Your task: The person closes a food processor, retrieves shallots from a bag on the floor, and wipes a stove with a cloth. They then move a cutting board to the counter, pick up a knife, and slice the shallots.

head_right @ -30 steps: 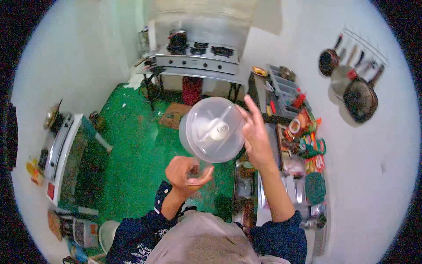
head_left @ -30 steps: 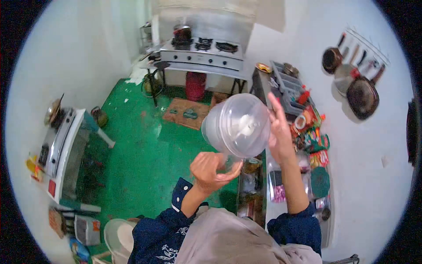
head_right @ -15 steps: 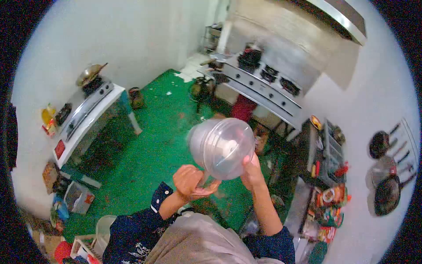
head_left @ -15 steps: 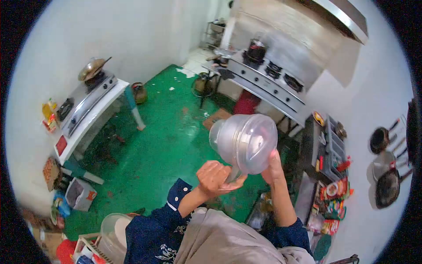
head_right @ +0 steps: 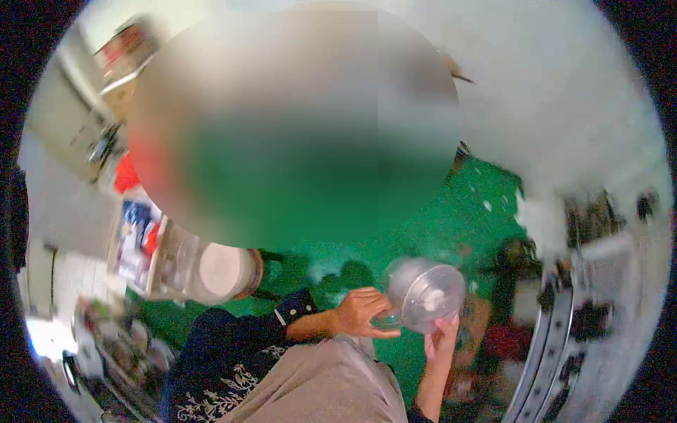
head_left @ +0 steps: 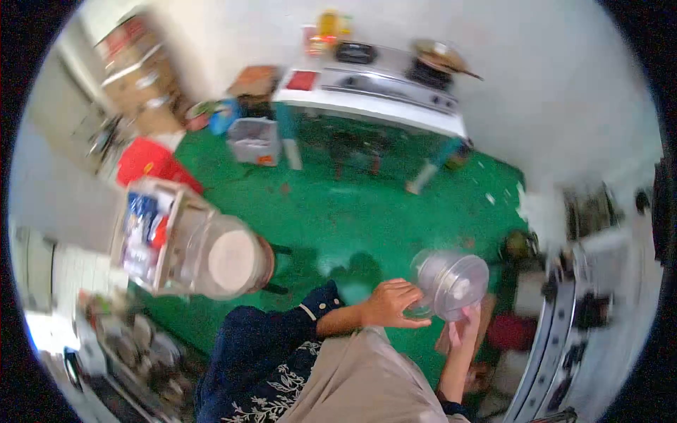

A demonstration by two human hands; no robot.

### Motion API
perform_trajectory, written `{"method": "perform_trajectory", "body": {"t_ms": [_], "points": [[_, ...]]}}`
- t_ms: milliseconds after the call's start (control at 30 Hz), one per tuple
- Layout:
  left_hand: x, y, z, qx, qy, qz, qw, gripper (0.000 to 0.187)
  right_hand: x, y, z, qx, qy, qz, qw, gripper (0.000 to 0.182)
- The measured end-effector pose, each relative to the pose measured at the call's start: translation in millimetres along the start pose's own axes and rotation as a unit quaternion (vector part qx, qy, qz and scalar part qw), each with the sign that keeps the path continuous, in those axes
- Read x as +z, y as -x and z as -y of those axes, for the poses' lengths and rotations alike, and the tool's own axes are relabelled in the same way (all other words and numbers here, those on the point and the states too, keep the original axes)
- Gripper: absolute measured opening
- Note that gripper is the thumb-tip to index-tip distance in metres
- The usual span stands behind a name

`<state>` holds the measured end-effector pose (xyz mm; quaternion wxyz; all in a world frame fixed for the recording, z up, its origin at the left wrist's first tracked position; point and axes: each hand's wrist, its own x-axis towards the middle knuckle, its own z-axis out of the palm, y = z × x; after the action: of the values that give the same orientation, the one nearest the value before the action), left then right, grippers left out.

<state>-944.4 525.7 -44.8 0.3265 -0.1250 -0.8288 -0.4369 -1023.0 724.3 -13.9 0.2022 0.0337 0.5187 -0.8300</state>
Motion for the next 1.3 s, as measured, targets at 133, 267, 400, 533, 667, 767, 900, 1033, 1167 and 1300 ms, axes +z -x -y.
{"method": "perform_trajectory", "body": {"t_ms": [133,267,400,533,667,767,900,1033,1167,1300], "points": [[-23,11,38,-0.245,0.046,0.013,0.968,0.051,26,-95,-22,0.103,0.064,0.131,0.984,0.078],[-34,28,86,-0.437,0.131,-0.228,0.860,0.047,87,-168,-55,0.153,0.128,0.228,0.953,0.080],[-81,26,137,-0.522,0.231,-0.360,0.738,0.060,179,-209,-101,0.211,0.180,0.327,0.903,0.086],[-143,24,184,-0.484,0.324,-0.452,0.676,0.066,263,-250,-174,0.203,0.218,0.431,0.852,0.086],[-215,16,254,-0.463,0.327,-0.514,0.643,0.066,350,-307,-239,0.163,0.296,0.524,0.782,0.087],[-269,17,317,-0.528,0.202,-0.480,0.671,0.067,421,-350,-275,0.166,0.355,0.561,0.729,0.090],[-345,-8,374,-0.577,0.183,-0.476,0.638,0.066,497,-393,-319,0.247,0.348,0.546,0.721,0.092],[-406,0,463,-0.616,0.148,-0.458,0.624,0.064,555,-442,-382,0.312,0.307,0.505,0.744,0.088],[-480,21,543,-0.654,0.139,-0.479,0.569,0.069,623,-496,-450,0.449,0.254,0.416,0.749,0.083],[-554,41,605,-0.674,0.099,-0.508,0.527,0.068,659,-537,-524,0.479,0.273,0.341,0.761,0.082]]}}
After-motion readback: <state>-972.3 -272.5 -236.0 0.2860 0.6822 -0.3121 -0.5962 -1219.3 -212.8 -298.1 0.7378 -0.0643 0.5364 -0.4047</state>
